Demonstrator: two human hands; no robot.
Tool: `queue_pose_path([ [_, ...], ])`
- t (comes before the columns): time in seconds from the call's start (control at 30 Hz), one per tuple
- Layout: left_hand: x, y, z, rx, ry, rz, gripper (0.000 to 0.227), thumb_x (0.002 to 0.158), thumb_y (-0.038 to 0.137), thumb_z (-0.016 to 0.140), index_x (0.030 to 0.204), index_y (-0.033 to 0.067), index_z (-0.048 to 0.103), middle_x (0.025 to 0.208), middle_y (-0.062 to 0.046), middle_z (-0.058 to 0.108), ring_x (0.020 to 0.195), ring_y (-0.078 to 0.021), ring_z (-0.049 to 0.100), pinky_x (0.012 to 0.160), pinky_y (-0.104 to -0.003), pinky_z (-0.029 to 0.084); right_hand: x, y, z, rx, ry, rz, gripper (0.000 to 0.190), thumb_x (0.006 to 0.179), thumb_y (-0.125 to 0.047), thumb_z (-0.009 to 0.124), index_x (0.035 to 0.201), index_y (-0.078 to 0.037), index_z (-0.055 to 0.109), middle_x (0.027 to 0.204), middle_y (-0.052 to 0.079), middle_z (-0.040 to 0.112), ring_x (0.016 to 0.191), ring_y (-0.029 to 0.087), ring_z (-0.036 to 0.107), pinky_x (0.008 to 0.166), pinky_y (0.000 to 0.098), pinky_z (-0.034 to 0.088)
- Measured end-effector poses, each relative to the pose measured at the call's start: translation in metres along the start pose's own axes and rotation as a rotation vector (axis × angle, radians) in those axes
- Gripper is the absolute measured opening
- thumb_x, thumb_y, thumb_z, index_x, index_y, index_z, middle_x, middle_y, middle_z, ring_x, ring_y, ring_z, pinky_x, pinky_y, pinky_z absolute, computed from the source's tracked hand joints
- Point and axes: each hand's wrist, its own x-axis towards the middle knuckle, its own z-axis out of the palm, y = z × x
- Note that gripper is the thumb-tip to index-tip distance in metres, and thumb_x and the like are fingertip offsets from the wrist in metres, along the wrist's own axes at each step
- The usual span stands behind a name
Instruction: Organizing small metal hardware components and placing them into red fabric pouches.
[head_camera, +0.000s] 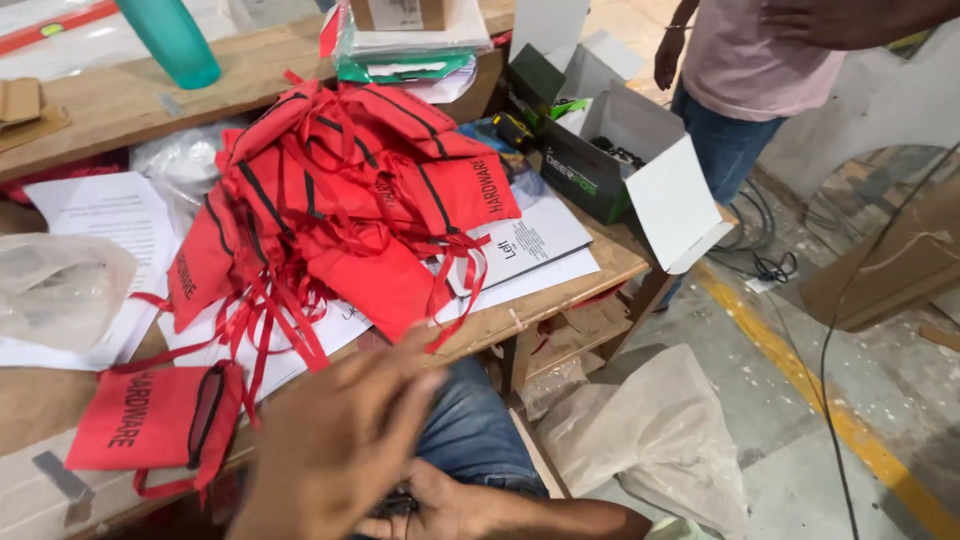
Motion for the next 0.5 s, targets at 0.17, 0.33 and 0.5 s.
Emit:
queue_pose_path([
  [0.17,-0.08,-0.076,0.022,-0.024,0.585,-0.126,0.031,0.08,0.021,0.08,0.109,0.0111,0.077,0.076,-0.012,0.074,0.061,-0.0199,0.071,0.058,-0.034,0.055,0.019,-0.031,0.006,-0.062,0.009,0.013,0.034,0.112,-0.011,0.056,0.125,0.021,0.057,0.132,0.039,0.057,0.127,0.048,0.059,0.108,0.0456,0.058],
  [0.33,-0.16,-0.175,0.071,-0.068,0.644,-0.452,0.029,0.1,0.018,0.075,0.125,0.0015,0.073,0.082,-0.017,0.072,0.07,-0.0209,0.07,0.071,-0.034,0.057,0.025,-0.029,-0.004,-0.123,0.059,-0.056,0.034,0.112,-0.009,0.055,0.121,0.024,0.056,0.132,0.04,0.058,0.131,0.053,0.056,0.108,0.0463,0.055],
  [0.5,-0.205,-0.258,0.095,-0.01,0.73,-0.387,0.033,0.108,0.018,0.07,0.134,-0.0025,0.072,0.087,-0.019,0.072,0.077,-0.0194,0.072,0.08,-0.029,0.059,0.013,-0.018,0.014,-0.109,0.122,-0.071,0.034,0.111,-0.008,0.054,0.119,0.025,0.057,0.133,0.041,0.057,0.132,0.054,0.055,0.111,0.0464,0.056],
])
